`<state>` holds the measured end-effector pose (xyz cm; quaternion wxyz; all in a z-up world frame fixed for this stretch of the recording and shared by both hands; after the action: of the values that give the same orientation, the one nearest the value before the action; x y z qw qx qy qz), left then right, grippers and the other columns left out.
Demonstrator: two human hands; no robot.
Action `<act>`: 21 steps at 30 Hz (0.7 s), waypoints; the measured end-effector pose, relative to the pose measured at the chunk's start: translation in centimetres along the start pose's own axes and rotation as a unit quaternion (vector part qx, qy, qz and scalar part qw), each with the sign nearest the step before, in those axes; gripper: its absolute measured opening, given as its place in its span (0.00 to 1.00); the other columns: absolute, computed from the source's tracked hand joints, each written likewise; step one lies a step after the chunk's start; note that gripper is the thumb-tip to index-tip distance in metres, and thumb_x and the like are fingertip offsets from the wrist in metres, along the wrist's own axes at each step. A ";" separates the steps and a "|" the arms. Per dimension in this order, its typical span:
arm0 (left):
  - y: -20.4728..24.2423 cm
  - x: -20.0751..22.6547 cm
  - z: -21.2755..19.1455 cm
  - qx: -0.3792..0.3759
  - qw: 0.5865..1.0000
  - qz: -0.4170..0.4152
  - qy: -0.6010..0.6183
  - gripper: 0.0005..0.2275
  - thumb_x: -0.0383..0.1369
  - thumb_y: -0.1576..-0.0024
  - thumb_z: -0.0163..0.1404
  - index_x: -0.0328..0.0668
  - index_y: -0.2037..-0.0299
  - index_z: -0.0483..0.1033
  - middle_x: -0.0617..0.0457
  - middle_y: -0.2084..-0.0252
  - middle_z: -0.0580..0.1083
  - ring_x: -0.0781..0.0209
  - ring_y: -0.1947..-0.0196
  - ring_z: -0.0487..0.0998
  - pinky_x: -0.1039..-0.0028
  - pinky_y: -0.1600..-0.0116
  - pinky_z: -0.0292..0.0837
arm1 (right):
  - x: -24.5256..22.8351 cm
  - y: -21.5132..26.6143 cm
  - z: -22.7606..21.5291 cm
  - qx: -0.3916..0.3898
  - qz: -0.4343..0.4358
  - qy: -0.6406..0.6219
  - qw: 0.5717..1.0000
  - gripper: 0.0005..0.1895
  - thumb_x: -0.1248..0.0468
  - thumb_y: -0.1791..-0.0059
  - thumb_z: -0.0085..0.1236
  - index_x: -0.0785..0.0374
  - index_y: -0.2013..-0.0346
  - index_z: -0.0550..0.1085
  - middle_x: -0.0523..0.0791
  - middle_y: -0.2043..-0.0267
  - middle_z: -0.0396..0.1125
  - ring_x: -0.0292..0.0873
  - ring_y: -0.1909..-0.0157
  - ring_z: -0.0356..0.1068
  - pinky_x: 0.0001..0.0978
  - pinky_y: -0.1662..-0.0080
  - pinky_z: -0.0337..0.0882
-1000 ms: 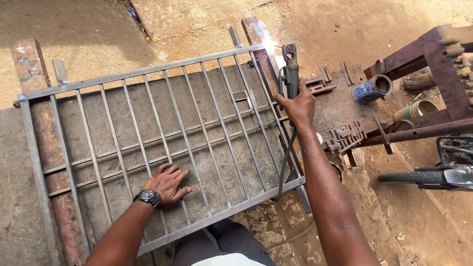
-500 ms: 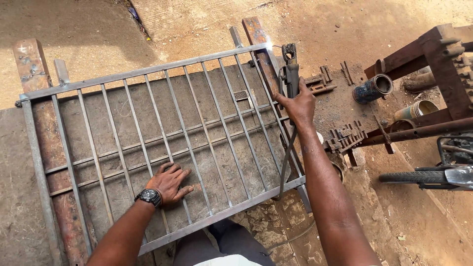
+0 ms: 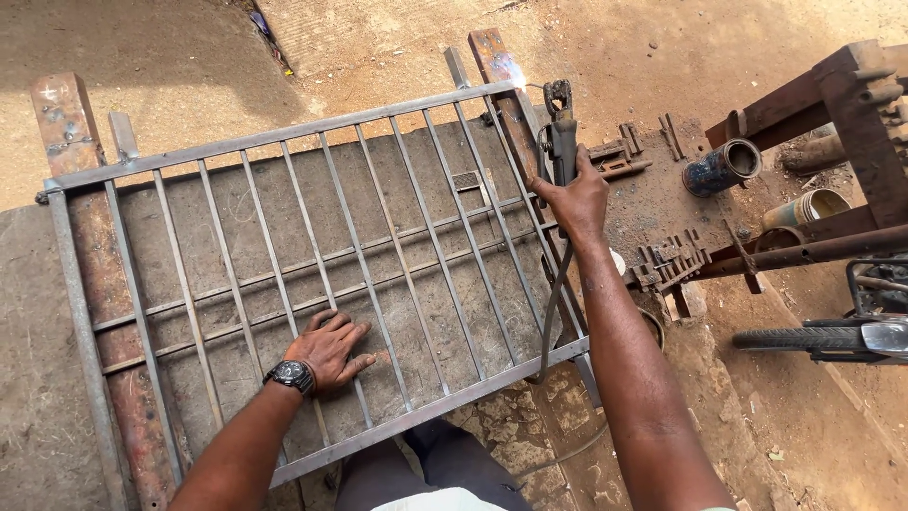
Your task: Welding bars and frame of a metal gate together on a fabrication floor.
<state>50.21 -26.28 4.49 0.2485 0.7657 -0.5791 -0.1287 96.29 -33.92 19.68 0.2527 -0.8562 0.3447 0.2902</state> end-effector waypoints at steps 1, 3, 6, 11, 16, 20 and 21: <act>0.0 0.0 0.0 0.000 1.000 0.000 0.003 0.33 0.59 0.38 0.22 0.51 0.28 0.54 0.54 0.43 0.69 0.57 0.32 0.60 0.57 0.24 0.36 | -0.3 0.0 -0.1 0.006 -0.020 0.003 1.000 0.59 0.48 0.60 0.80 0.83 0.32 0.56 0.68 0.47 0.68 0.52 0.50 0.76 0.41 0.50 0.78; 0.1 0.1 -0.1 0.000 1.000 0.000 0.004 0.33 0.59 0.38 0.22 0.51 0.28 0.54 0.54 0.43 0.69 0.57 0.32 0.60 0.57 0.23 0.36 | -0.6 0.2 -0.2 -0.008 0.014 -0.006 1.000 0.58 0.48 0.60 0.78 0.81 0.32 0.56 0.66 0.49 0.70 0.50 0.51 0.77 0.39 0.51 0.80; 0.0 0.0 0.0 -0.008 1.000 -0.004 0.000 0.32 0.59 0.37 0.21 0.52 0.28 0.54 0.53 0.43 0.69 0.57 0.32 0.60 0.57 0.23 0.36 | 0.1 0.1 0.2 -0.010 0.015 -0.006 1.000 0.57 0.48 0.61 0.78 0.81 0.32 0.57 0.65 0.50 0.71 0.49 0.52 0.78 0.38 0.53 0.80; -0.1 -0.1 0.5 -0.020 1.000 -0.008 -0.006 0.32 0.59 0.37 0.21 0.53 0.28 0.53 0.53 0.44 0.69 0.57 0.33 0.61 0.57 0.23 0.36 | -0.7 0.4 0.0 -0.014 0.032 -0.018 0.999 0.56 0.50 0.61 0.77 0.80 0.32 0.56 0.62 0.54 0.72 0.46 0.57 0.79 0.36 0.60 0.82; 0.0 0.0 0.1 -0.024 1.000 -0.006 -0.005 0.32 0.59 0.37 0.21 0.53 0.28 0.53 0.54 0.45 0.69 0.59 0.33 0.61 0.58 0.23 0.36 | -2.1 0.6 -0.6 -0.022 0.046 -0.019 0.999 0.49 0.52 0.60 0.75 0.75 0.34 0.63 0.55 0.60 0.75 0.43 0.64 0.78 0.33 0.63 0.82; -0.1 0.0 0.3 -0.012 1.000 -0.004 -0.016 0.32 0.59 0.37 0.22 0.52 0.28 0.53 0.54 0.45 0.69 0.59 0.33 0.61 0.58 0.23 0.36 | -1.8 0.6 -0.6 -0.016 0.046 -0.016 0.999 0.47 0.52 0.59 0.76 0.73 0.35 0.64 0.53 0.61 0.75 0.42 0.65 0.78 0.32 0.64 0.82; -0.2 -0.1 0.4 -0.010 1.000 -0.003 -0.013 0.32 0.59 0.37 0.22 0.52 0.28 0.54 0.53 0.45 0.69 0.58 0.33 0.61 0.57 0.23 0.36 | -1.8 0.6 -0.6 -0.018 0.046 -0.019 0.999 0.46 0.52 0.59 0.76 0.73 0.35 0.65 0.53 0.61 0.75 0.41 0.65 0.78 0.32 0.64 0.82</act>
<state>50.10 -26.28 4.02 0.2483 0.7630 -0.5787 -0.1457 94.94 -33.88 21.18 0.2302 -0.8381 0.3734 0.3242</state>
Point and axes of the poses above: each hand's wrist, its own y-axis away from the middle knuckle, its own z-axis out of the palm, x = y × z, the point moved 9 cm from there along -y, towards the middle knuckle
